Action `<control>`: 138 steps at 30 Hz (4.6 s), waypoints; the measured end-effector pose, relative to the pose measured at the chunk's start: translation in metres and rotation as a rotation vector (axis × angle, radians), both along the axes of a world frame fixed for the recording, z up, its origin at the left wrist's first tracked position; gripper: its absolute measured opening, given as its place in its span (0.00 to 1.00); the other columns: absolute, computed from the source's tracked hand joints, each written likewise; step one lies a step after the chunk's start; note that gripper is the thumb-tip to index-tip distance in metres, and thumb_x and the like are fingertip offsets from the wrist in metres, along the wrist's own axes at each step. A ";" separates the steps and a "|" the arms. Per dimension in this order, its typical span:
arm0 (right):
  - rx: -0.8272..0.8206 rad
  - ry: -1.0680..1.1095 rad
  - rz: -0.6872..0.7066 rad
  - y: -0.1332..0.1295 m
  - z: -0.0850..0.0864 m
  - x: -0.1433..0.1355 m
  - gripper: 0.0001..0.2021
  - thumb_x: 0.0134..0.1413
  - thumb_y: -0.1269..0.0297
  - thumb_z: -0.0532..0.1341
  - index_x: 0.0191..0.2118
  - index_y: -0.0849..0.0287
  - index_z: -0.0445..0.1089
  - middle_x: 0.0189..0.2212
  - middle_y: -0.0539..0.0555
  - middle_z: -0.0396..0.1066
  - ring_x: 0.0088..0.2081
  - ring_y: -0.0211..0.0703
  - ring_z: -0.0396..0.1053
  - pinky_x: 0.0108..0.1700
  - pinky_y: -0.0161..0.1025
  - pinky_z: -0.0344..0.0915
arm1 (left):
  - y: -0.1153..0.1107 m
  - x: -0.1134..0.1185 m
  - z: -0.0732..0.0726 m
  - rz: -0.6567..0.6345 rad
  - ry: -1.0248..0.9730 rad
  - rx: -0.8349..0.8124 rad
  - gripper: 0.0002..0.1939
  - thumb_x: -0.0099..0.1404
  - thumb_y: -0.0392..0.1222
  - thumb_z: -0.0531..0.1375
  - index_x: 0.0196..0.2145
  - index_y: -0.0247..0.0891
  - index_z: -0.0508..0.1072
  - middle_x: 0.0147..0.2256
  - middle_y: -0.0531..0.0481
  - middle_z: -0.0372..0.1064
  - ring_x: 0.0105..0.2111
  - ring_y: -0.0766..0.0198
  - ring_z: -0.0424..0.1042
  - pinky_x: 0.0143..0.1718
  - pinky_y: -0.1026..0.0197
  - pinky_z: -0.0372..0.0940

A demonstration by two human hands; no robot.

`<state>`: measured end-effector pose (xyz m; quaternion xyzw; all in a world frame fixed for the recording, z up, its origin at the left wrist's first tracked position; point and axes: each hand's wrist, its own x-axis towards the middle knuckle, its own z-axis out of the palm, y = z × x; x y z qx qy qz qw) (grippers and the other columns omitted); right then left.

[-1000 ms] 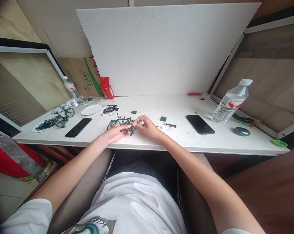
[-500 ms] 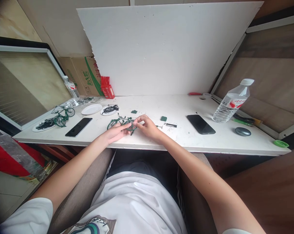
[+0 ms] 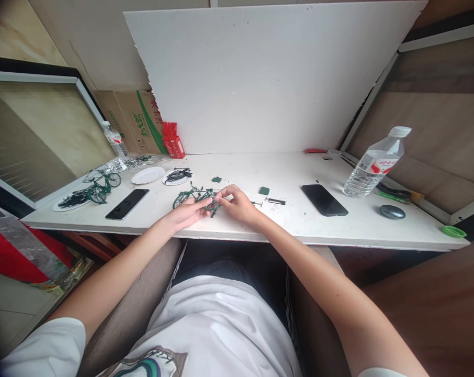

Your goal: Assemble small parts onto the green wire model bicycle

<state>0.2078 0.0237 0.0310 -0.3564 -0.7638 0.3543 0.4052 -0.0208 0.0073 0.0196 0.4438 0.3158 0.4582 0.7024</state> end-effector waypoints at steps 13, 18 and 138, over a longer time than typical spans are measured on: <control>-0.018 0.014 0.004 -0.004 0.003 -0.001 0.18 0.70 0.43 0.63 0.46 0.52 0.78 0.52 0.56 0.75 0.54 0.50 0.73 0.57 0.49 0.68 | -0.005 0.003 0.006 0.043 0.011 -0.006 0.14 0.59 0.42 0.79 0.38 0.32 0.82 0.41 0.42 0.79 0.39 0.62 0.73 0.38 0.59 0.64; 0.054 0.116 -0.096 0.008 -0.011 0.000 0.17 0.75 0.45 0.57 0.52 0.53 0.70 0.52 0.56 0.73 0.51 0.48 0.70 0.55 0.47 0.68 | -0.004 0.001 0.009 0.057 -0.007 -0.027 0.14 0.59 0.40 0.79 0.38 0.33 0.82 0.41 0.42 0.80 0.40 0.61 0.74 0.40 0.58 0.64; -0.049 0.137 0.265 -0.037 0.066 0.013 0.22 0.68 0.39 0.67 0.52 0.52 0.69 0.44 0.60 0.84 0.43 0.50 0.82 0.47 0.48 0.77 | -0.035 0.010 0.040 -0.134 0.062 0.039 0.21 0.58 0.44 0.80 0.46 0.37 0.82 0.48 0.43 0.77 0.44 0.62 0.73 0.35 0.61 0.58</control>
